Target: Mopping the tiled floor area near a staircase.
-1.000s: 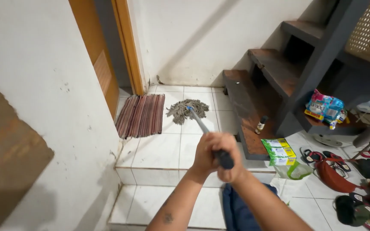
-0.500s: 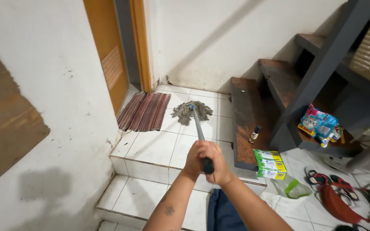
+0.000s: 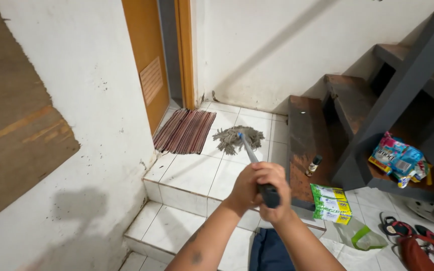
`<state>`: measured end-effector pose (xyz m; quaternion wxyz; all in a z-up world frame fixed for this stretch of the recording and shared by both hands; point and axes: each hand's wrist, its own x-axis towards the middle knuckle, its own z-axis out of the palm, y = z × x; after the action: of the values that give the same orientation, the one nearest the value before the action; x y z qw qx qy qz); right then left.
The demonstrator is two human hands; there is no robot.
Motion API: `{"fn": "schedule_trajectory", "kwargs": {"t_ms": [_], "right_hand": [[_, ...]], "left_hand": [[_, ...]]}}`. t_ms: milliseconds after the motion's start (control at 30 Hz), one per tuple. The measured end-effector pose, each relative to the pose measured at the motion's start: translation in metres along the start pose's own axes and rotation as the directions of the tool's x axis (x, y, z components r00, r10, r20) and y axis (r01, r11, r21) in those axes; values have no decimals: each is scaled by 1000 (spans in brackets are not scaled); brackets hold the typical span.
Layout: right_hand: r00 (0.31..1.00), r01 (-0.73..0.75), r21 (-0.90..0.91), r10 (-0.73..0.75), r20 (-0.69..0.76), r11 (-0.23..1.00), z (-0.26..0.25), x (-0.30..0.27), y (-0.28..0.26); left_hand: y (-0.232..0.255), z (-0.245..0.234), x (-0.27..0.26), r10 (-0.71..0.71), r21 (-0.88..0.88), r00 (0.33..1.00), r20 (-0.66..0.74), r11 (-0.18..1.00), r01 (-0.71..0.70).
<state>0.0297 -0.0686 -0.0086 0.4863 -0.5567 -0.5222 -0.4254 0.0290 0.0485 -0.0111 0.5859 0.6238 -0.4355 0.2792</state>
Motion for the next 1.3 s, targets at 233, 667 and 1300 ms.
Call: {"fn": "schedule_trajectory", "kwargs": {"t_ms": [233,667,1300], "right_hand": [[985,-6,-129,28,170,992,25,-28,25],[988,-122,-140,107,-107,983,111,47,-9],[965,-23,-160,-20,-263,987,207,35,-9]], "left_hand": [[-86,-29,-38,73,103,997,16,992,-74],[-55,-106,0,196,67,980,-9,978,-195],[-30,-175,-25,340,-151,940,41,932,-330]]}}
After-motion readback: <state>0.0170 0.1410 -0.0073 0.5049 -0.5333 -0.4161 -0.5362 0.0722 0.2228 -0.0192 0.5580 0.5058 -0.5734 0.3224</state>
